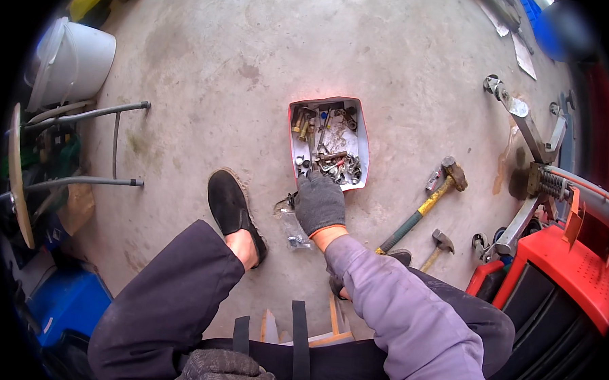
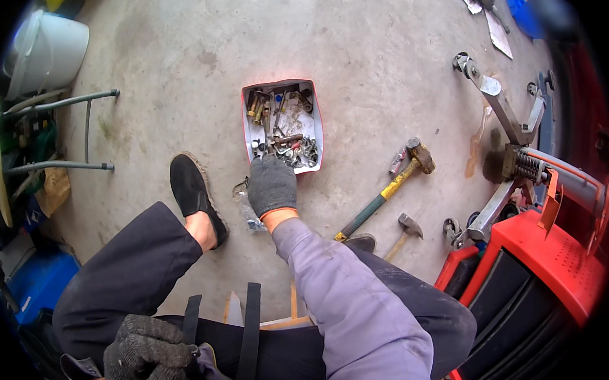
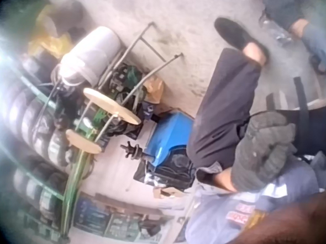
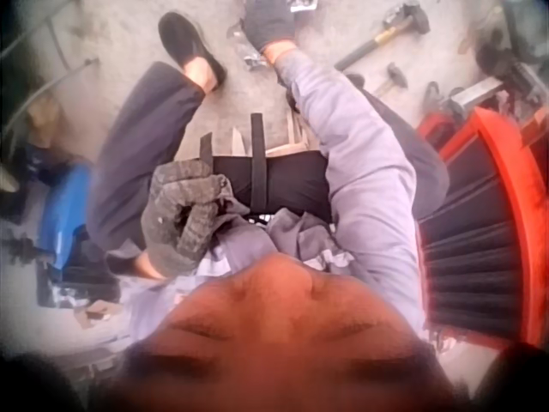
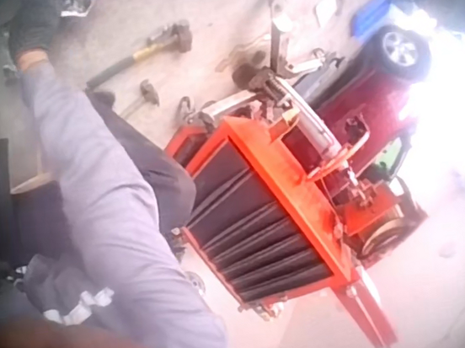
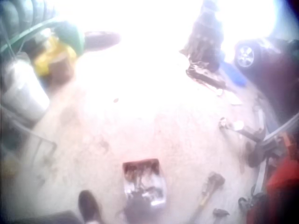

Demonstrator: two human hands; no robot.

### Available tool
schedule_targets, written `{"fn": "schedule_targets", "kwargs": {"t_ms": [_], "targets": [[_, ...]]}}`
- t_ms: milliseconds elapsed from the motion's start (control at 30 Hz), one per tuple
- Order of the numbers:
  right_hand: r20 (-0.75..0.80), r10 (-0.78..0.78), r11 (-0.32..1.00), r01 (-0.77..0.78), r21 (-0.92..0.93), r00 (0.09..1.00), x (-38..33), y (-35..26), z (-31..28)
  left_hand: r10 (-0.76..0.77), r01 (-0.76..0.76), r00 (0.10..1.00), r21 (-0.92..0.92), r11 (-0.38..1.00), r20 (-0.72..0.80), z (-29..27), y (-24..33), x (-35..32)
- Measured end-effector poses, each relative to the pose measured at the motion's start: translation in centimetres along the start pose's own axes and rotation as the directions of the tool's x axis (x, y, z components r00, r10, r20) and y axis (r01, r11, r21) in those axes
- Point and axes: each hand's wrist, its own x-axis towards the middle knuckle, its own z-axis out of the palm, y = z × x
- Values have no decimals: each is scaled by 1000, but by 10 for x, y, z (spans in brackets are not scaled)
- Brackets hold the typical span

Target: The person sits on the floor in a garage and assembles small mechanical parts, including a cylindrical component and a metal clip, using their gloved hands. They retrieve parts from a red box and a blue tray, then fit them together.

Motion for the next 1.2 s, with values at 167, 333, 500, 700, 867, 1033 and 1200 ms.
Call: {"fn": "schedule_targets", "kwargs": {"t_ms": [167,333,500,700,867,1033,1200], "targets": [[-111,25,999,-22,33,994,18,22,-4,0,0,1000,-37,999,1,-4,-4,-3],[-480,131,986,-64,154,867,35,52,-17,9,-9,1000,-29,1000,11,-7,-4,-2],[-391,41,976,46,212,919,61,40,-46,19,-19,1000,-44,999,1,-6,-8,-1],[177,46,999,-44,-14,983,73,6,-64,-12,12,1000,-63,998,-3,-5,-6,0],[128,108,993,-100,-68,986,37,60,-61,4,-4,1000,-49,999,-1,-8,-6,-3],[-16,198,970,-194,148,980,38,67,-49,19,-20,1000,-39,999,-16,-9,-8,-4],[-66,334,891,-292,348,940,50,89,-56,-7,5,999,-63,998,-45,-6,-8,-6]]}}
